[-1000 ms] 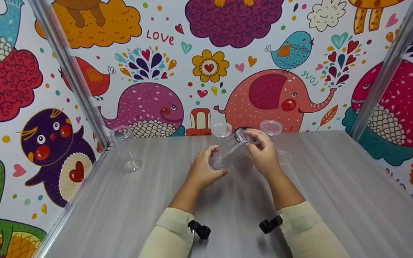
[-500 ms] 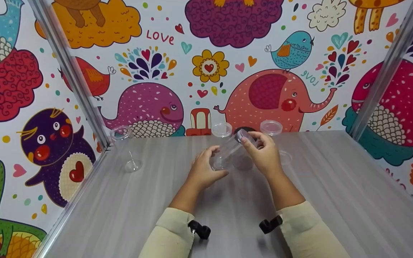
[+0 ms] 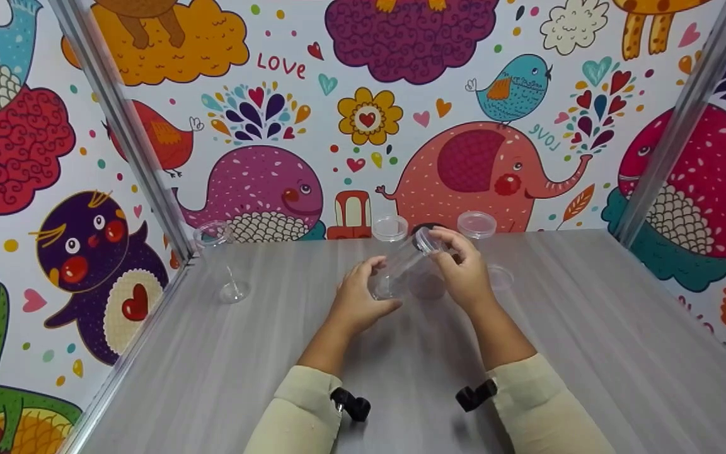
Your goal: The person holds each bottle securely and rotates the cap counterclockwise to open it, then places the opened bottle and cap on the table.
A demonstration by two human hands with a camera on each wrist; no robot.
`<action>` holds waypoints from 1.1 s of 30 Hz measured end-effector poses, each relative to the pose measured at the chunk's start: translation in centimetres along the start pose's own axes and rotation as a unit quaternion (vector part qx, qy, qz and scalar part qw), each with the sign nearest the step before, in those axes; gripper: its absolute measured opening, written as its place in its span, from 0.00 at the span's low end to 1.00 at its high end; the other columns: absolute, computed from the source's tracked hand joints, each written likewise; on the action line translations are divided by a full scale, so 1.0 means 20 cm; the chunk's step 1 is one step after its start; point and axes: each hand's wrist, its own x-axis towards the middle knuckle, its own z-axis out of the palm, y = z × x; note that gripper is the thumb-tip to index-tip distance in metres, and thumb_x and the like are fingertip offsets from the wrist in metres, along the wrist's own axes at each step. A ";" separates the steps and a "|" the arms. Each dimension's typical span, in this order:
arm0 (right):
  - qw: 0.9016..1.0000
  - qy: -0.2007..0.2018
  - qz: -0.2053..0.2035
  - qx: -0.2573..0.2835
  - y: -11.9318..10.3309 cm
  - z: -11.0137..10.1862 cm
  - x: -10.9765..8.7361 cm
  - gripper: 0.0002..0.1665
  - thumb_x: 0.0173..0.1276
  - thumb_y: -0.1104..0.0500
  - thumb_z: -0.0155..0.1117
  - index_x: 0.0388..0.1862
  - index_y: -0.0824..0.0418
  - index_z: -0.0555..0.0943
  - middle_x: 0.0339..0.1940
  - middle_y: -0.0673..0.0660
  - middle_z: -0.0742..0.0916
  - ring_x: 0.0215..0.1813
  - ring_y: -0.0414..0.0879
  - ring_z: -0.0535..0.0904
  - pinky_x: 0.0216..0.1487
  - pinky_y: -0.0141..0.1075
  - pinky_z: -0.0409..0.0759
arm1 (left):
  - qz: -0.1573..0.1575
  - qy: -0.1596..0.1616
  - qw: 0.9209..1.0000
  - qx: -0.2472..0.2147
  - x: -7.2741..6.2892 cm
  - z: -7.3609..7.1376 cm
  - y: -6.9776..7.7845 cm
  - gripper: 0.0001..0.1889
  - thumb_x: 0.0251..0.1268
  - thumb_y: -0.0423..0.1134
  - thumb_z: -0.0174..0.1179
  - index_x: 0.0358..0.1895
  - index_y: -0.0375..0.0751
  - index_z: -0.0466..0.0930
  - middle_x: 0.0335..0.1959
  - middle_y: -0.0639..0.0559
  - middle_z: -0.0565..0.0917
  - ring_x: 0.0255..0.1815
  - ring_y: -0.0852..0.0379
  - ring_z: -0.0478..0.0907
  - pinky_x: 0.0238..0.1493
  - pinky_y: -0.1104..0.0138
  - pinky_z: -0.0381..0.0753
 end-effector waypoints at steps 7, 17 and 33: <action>1.000 -0.007 -0.018 0.022 0.00 0.00 0.00 0.23 0.72 0.66 0.55 0.61 0.60 0.87 0.71 0.56 0.84 0.63 0.49 0.79 0.54 0.29 0.77 | -0.006 -0.003 1.000 -0.002 0.00 0.00 -0.01 0.46 0.51 0.51 0.83 0.76 0.58 0.71 0.71 0.57 0.80 0.74 0.52 0.75 0.80 0.37 0.66; 0.999 0.024 -0.010 -0.038 0.00 -0.01 0.01 0.23 0.75 0.48 0.69 0.64 0.55 0.85 0.66 0.56 0.84 0.54 0.45 0.76 0.44 0.29 0.77 | -0.003 -0.004 1.000 -0.004 0.00 0.00 0.00 0.46 0.51 0.52 0.83 0.76 0.59 0.71 0.71 0.57 0.80 0.74 0.52 0.74 0.79 0.36 0.67; 0.999 0.022 0.028 -0.038 0.00 0.00 0.00 0.22 0.72 0.47 0.73 0.61 0.53 0.87 0.52 0.59 0.84 0.49 0.48 0.76 0.41 0.31 0.78 | -0.008 -0.003 1.000 -0.007 -0.01 0.00 0.01 0.46 0.51 0.51 0.83 0.76 0.61 0.71 0.72 0.54 0.80 0.74 0.49 0.76 0.76 0.36 0.75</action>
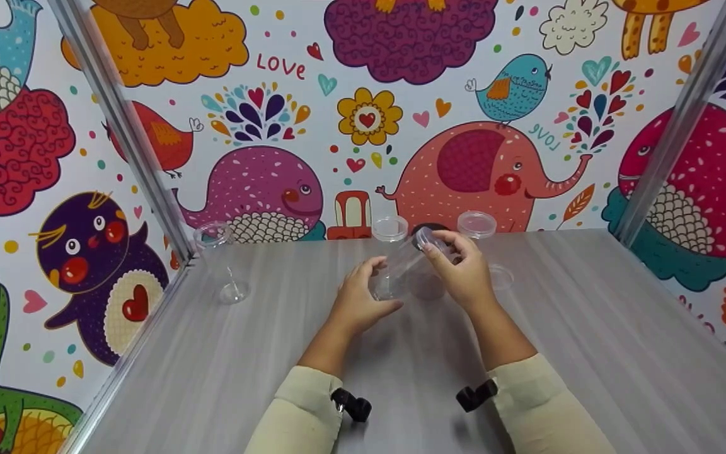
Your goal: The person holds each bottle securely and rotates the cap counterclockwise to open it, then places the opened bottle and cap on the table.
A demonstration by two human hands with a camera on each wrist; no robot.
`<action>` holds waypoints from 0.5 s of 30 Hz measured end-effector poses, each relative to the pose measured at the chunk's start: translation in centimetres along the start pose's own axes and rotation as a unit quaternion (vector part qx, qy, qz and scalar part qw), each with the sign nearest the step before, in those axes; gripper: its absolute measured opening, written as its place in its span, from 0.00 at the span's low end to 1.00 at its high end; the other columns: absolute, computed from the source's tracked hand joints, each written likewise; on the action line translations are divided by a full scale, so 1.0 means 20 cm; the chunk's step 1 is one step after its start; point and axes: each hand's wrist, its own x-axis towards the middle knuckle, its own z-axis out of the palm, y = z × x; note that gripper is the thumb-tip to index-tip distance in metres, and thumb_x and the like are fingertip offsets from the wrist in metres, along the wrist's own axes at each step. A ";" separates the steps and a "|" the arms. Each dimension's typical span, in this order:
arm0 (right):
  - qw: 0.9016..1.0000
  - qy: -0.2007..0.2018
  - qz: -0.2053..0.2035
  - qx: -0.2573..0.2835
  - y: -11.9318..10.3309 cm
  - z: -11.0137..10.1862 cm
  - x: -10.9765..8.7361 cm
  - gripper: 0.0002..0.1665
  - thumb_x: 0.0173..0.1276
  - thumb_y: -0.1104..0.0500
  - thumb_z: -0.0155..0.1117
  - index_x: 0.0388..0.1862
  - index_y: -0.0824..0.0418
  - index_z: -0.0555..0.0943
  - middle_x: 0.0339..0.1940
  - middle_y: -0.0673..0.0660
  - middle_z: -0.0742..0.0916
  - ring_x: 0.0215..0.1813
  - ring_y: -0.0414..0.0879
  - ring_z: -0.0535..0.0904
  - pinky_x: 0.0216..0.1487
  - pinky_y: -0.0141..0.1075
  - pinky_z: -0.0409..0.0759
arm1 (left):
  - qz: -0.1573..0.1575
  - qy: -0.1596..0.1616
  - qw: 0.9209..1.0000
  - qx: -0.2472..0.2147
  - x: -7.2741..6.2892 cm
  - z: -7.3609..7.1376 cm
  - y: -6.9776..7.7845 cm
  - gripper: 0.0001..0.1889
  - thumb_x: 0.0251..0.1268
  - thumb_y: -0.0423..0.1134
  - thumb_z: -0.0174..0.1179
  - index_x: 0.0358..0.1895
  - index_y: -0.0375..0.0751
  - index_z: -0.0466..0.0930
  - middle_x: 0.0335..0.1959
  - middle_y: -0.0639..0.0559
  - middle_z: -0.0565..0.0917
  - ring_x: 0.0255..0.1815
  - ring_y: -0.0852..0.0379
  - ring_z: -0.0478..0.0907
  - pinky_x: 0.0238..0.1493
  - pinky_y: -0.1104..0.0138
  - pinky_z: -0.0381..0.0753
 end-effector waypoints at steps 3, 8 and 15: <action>1.000 -0.005 -0.018 0.018 0.00 0.00 0.00 0.19 0.75 0.52 0.69 0.62 0.55 0.87 0.58 0.58 0.85 0.50 0.46 0.77 0.41 0.29 0.79 | 0.001 0.001 1.000 -0.004 0.00 0.00 0.00 0.46 0.51 0.51 0.83 0.76 0.60 0.71 0.72 0.53 0.80 0.74 0.47 0.76 0.75 0.38 0.76; 0.998 -0.013 -0.042 0.049 0.00 0.00 0.00 0.20 0.75 0.62 0.60 0.63 0.59 0.87 0.70 0.57 0.85 0.55 0.45 0.78 0.47 0.26 0.80 | -0.001 0.001 1.000 -0.002 0.01 0.00 0.00 0.46 0.51 0.50 0.83 0.76 0.59 0.71 0.72 0.54 0.80 0.74 0.49 0.76 0.75 0.40 0.78; 0.997 -0.017 -0.039 0.066 0.00 0.01 0.00 0.23 0.72 0.67 0.54 0.61 0.60 0.87 0.72 0.57 0.84 0.65 0.48 0.80 0.56 0.26 0.78 | -0.009 0.000 1.000 -0.001 0.01 0.01 0.00 0.45 0.51 0.49 0.83 0.75 0.59 0.72 0.72 0.56 0.80 0.74 0.50 0.76 0.74 0.41 0.79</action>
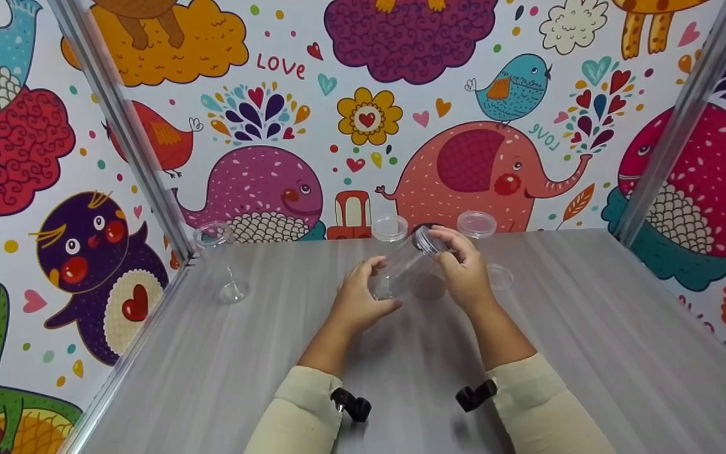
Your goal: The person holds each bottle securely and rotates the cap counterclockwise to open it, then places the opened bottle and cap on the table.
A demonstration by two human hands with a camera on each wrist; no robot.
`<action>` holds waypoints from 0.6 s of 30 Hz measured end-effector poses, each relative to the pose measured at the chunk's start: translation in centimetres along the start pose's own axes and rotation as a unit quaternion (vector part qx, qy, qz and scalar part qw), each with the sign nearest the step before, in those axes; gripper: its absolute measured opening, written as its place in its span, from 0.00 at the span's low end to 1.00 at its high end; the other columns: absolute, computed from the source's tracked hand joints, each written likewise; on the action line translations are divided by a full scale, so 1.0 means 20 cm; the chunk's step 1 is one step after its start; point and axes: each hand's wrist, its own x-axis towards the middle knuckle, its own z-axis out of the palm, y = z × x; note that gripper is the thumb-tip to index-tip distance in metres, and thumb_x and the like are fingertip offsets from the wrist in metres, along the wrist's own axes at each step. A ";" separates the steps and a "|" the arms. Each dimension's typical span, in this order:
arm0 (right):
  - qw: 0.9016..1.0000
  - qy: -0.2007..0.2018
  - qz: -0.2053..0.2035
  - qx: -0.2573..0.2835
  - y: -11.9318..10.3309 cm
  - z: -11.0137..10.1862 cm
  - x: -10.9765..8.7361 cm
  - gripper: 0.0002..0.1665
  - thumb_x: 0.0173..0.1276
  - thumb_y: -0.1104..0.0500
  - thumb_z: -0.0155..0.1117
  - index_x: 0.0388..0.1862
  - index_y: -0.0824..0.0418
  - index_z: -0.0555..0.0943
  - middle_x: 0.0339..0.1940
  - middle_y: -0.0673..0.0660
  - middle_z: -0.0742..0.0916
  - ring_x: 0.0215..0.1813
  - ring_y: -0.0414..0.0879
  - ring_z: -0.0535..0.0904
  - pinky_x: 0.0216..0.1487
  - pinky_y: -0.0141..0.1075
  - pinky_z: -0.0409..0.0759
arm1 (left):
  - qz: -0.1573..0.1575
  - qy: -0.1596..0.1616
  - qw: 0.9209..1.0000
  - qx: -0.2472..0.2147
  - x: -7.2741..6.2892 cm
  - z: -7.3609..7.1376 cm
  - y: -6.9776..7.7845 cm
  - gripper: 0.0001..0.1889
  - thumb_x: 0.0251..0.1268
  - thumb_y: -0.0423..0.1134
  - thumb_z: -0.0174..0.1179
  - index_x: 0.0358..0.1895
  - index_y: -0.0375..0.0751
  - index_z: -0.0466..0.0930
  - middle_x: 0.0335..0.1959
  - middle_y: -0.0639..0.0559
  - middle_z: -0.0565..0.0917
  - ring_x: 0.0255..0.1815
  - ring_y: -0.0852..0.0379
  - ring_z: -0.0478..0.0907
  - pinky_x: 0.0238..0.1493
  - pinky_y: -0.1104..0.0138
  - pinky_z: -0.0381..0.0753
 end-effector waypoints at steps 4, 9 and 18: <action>1.000 -0.003 -0.004 0.006 0.00 0.00 0.00 0.24 0.72 0.68 0.53 0.61 0.60 0.87 0.72 0.57 0.84 0.65 0.49 0.79 0.55 0.27 0.78 | -0.003 0.000 1.000 -0.003 0.00 0.00 0.00 0.45 0.51 0.49 0.83 0.75 0.60 0.72 0.72 0.56 0.80 0.74 0.47 0.76 0.74 0.40 0.78; 1.000 0.001 -0.020 -0.012 0.00 -0.01 0.00 0.20 0.75 0.61 0.61 0.63 0.58 0.86 0.71 0.56 0.83 0.57 0.45 0.76 0.48 0.27 0.77 | -0.004 -0.001 1.000 -0.002 0.00 0.00 0.00 0.46 0.50 0.51 0.83 0.75 0.61 0.71 0.72 0.55 0.80 0.75 0.46 0.75 0.76 0.38 0.76; 0.997 0.019 0.010 -0.079 0.01 -0.01 0.01 0.24 0.74 0.46 0.70 0.63 0.55 0.86 0.59 0.56 0.85 0.51 0.45 0.76 0.42 0.30 0.76 | -0.005 -0.002 1.000 0.002 -0.01 0.00 0.00 0.46 0.50 0.52 0.83 0.75 0.62 0.72 0.72 0.54 0.80 0.74 0.50 0.74 0.78 0.36 0.72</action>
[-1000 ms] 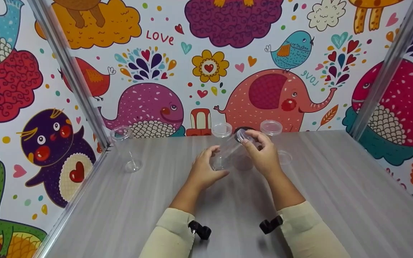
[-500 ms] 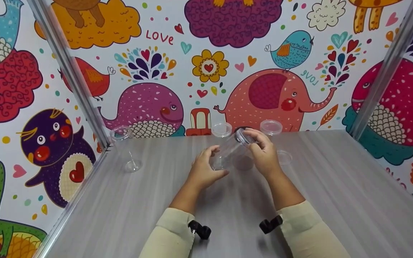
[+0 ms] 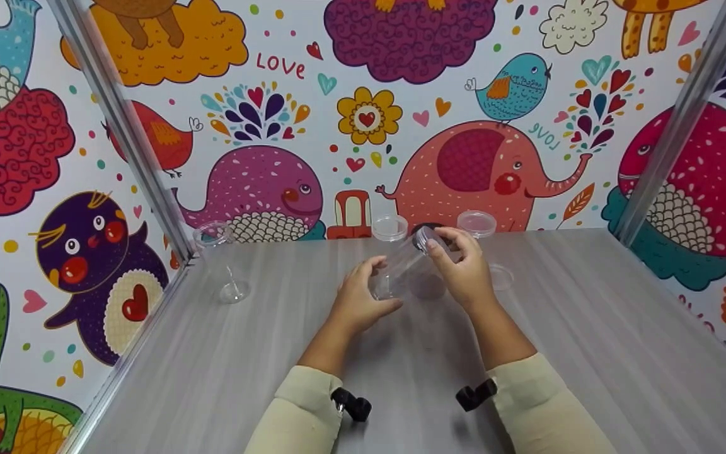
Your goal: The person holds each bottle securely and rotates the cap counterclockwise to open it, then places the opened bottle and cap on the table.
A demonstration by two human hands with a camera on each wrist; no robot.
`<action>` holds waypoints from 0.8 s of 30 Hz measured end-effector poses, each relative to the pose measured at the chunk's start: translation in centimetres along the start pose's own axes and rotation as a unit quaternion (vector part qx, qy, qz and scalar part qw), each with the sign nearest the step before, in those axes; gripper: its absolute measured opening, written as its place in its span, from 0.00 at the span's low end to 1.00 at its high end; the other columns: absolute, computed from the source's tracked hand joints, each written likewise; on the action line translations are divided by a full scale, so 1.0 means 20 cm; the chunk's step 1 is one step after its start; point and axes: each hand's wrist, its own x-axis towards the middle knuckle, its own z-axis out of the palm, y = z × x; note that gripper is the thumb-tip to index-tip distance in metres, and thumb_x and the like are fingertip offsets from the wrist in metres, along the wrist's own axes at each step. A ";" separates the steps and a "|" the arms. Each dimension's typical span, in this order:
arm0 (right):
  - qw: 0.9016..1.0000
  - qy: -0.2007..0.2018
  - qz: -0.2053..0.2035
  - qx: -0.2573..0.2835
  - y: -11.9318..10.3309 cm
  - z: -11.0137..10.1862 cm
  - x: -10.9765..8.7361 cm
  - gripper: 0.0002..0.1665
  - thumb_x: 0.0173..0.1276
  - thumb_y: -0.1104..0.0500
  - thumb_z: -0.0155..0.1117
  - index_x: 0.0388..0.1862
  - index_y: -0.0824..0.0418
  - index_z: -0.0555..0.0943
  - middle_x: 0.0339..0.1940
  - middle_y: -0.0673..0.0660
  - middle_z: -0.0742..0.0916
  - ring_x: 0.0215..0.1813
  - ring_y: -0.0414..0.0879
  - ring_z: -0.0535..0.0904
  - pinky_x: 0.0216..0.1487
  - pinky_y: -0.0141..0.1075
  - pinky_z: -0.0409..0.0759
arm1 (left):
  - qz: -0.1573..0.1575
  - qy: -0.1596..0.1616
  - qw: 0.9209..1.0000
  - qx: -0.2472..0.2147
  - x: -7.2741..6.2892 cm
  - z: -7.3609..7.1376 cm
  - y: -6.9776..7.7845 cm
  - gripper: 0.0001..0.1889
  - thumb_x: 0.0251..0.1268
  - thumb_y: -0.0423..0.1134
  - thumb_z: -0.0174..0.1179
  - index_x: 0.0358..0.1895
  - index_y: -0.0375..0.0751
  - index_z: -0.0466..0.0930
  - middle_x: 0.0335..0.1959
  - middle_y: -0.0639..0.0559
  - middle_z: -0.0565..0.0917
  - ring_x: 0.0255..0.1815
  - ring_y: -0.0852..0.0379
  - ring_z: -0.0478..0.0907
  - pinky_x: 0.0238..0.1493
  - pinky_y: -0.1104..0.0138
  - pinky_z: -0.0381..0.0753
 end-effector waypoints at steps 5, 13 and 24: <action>1.000 0.003 0.027 -0.015 0.00 0.00 0.00 0.26 0.72 0.43 0.73 0.62 0.54 0.87 0.45 0.58 0.82 0.43 0.49 0.75 0.38 0.31 0.77 | 0.005 0.000 1.000 0.001 0.00 0.00 0.00 0.46 0.50 0.51 0.83 0.75 0.62 0.71 0.72 0.54 0.80 0.74 0.51 0.74 0.78 0.37 0.72; 0.999 -0.017 0.029 0.016 0.00 0.00 -0.01 0.22 0.75 0.48 0.68 0.64 0.53 0.86 0.54 0.58 0.85 0.51 0.47 0.76 0.41 0.30 0.78 | 0.022 0.004 1.000 0.002 0.00 0.00 0.00 0.46 0.50 0.51 0.83 0.75 0.59 0.72 0.71 0.55 0.81 0.73 0.51 0.75 0.78 0.38 0.71; 0.997 -0.025 -0.018 0.071 0.00 0.01 -0.01 0.24 0.72 0.65 0.55 0.63 0.58 0.87 0.71 0.54 0.85 0.62 0.45 0.77 0.52 0.28 0.78 | 0.018 0.003 1.000 -0.001 0.00 0.00 0.00 0.45 0.52 0.50 0.83 0.76 0.59 0.71 0.72 0.54 0.80 0.74 0.51 0.75 0.76 0.39 0.76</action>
